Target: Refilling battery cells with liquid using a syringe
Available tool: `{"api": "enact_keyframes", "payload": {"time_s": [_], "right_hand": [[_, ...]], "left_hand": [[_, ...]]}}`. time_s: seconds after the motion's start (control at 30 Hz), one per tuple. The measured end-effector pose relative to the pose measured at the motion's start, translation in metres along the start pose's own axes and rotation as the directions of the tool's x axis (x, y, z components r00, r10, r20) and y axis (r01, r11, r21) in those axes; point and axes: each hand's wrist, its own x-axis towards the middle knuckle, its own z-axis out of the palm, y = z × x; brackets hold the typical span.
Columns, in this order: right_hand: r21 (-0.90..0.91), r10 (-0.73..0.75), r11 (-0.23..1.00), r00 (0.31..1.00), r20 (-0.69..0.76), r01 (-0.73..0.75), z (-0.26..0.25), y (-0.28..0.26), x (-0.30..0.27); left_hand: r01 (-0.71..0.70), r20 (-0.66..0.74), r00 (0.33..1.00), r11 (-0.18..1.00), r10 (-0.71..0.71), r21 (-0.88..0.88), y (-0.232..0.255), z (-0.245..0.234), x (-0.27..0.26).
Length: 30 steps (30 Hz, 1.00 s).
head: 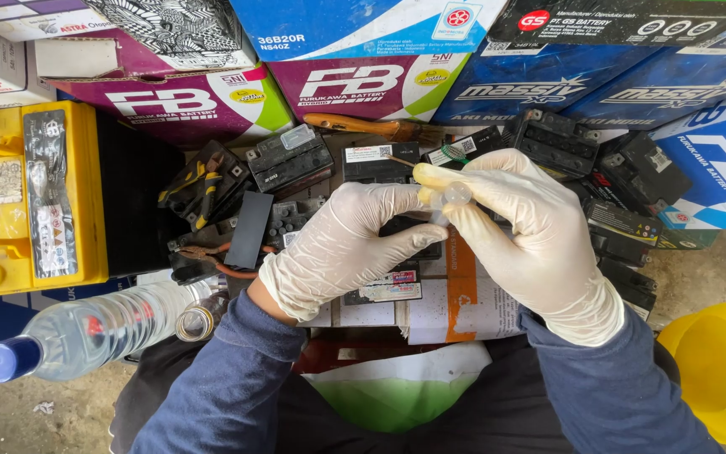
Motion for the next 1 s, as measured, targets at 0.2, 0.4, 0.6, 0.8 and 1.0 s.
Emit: {"api": "enact_keyframes", "payload": {"time_s": [0.2,0.4,0.6,0.8,1.0], "right_hand": [[-0.03,-0.018,0.999,1.0,-0.015,0.018,0.001,0.004,0.001],[-0.052,-0.007,0.999,0.998,-0.061,0.004,0.007,0.005,0.003],[0.005,0.079,0.997,0.981,-0.175,-0.08,0.019,0.002,0.011],[0.027,0.133,0.991,0.97,-0.204,-0.13,0.026,0.002,0.018],[0.025,0.133,0.991,0.962,-0.238,-0.131,0.029,0.002,0.021]], "left_hand": [[-0.021,-0.012,1.0,0.999,0.022,0.049,-0.004,0.006,0.002],[-0.143,-0.048,0.988,0.985,0.148,0.098,-0.012,0.017,0.004],[-0.119,-0.027,0.992,0.988,0.122,0.103,-0.009,0.014,0.009],[-0.107,-0.066,0.991,0.987,0.116,0.123,-0.016,0.013,0.011],[-0.112,-0.065,0.991,0.989,0.119,0.101,-0.019,0.014,0.011]]}}
